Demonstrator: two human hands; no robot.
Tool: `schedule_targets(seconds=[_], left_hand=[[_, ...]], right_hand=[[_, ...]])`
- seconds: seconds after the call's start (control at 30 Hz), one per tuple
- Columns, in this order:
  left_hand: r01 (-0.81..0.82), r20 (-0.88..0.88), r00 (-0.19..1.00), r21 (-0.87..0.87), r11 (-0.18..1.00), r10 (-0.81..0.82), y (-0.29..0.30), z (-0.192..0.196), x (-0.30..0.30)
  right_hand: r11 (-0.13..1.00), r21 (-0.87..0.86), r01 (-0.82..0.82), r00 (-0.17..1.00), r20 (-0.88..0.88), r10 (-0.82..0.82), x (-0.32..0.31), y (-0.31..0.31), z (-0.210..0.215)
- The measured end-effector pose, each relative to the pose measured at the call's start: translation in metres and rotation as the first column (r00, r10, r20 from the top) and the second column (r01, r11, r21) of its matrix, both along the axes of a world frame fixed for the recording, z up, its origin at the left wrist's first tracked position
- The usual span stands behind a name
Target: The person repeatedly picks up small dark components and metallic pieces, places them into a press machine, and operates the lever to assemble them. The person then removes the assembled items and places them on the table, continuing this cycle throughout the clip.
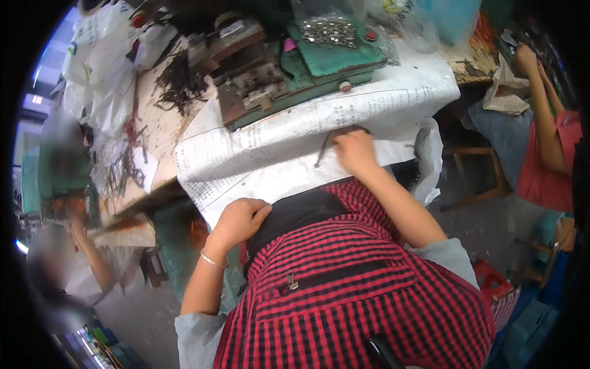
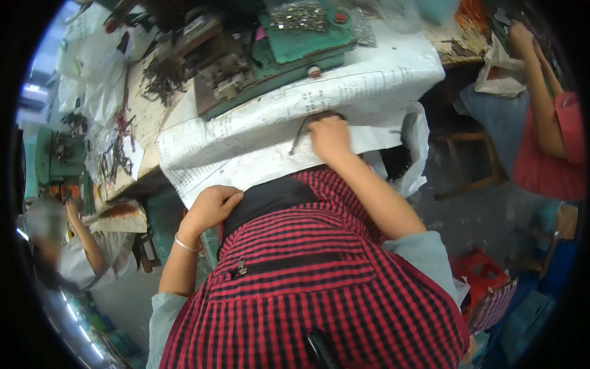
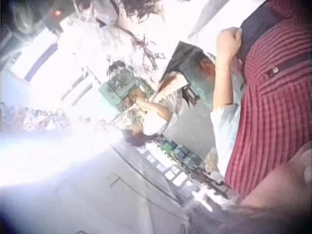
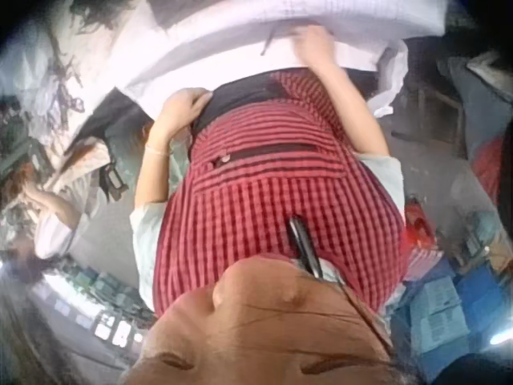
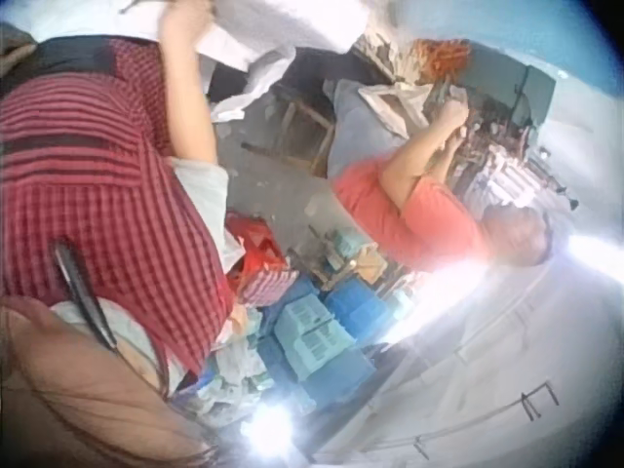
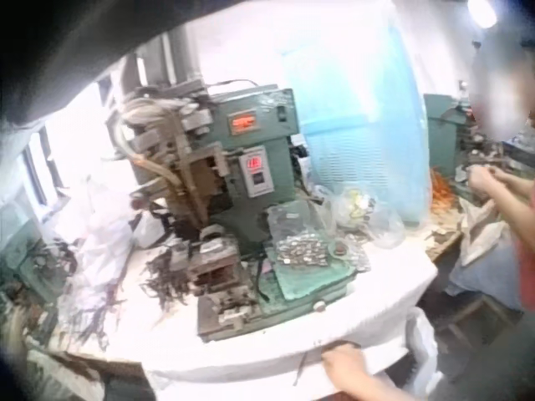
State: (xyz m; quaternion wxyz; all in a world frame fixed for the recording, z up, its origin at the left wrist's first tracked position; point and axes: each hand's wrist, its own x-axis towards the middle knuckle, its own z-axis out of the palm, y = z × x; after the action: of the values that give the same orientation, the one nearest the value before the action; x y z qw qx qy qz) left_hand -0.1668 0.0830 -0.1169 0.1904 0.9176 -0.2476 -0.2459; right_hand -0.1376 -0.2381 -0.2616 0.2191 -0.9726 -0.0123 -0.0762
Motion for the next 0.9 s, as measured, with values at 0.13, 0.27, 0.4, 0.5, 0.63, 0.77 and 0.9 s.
schedule_targets(seconds=[0.13, 0.27, 0.4, 0.5, 0.63, 0.77, 0.9], left_hand=[[0.097, 0.058, 0.993, 0.057, 0.994, -0.1, 0.01, 0.006, -0.009], [0.132, 0.074, 0.988, 0.046, 0.99, -0.135, 0.022, 0.005, -0.009], [0.075, -0.095, 0.992, -0.037, 0.997, -0.078, 0.028, 0.015, 0.011], [-0.112, -0.086, 0.991, -0.114, 0.987, 0.102, 0.056, 0.048, 0.034], [-0.435, 0.385, 0.78, -0.235, 0.869, 0.494, 0.12, 0.097, 0.083], [-0.357, 0.441, 0.62, -0.578, 0.734, 0.649, 0.162, 0.102, 0.2], [-0.427, 0.513, 0.619, -0.416, 0.803, 0.595, 0.178, 0.051, 0.352]], right_hand=[[0.98, 0.142, 0.138, 0.979, -0.168, -0.114, -0.027, -0.065, 0.013], [0.982, 0.178, 0.057, 0.997, 0.045, -0.066, -0.032, -0.037, 0.059], [0.946, 0.194, -0.259, 0.964, -0.004, 0.265, -0.01, 0.022, 0.062], [0.968, 0.057, -0.246, 0.965, -0.085, 0.25, -0.011, 0.017, 0.026], [0.991, -0.12, -0.063, 0.998, -0.038, 0.059, -0.022, -0.015, 0.037], [0.929, -0.272, 0.251, 0.944, -0.146, -0.298, -0.022, -0.078, 0.014], [0.911, -0.218, 0.351, 0.884, -0.243, -0.399, -0.032, -0.106, 0.0]])
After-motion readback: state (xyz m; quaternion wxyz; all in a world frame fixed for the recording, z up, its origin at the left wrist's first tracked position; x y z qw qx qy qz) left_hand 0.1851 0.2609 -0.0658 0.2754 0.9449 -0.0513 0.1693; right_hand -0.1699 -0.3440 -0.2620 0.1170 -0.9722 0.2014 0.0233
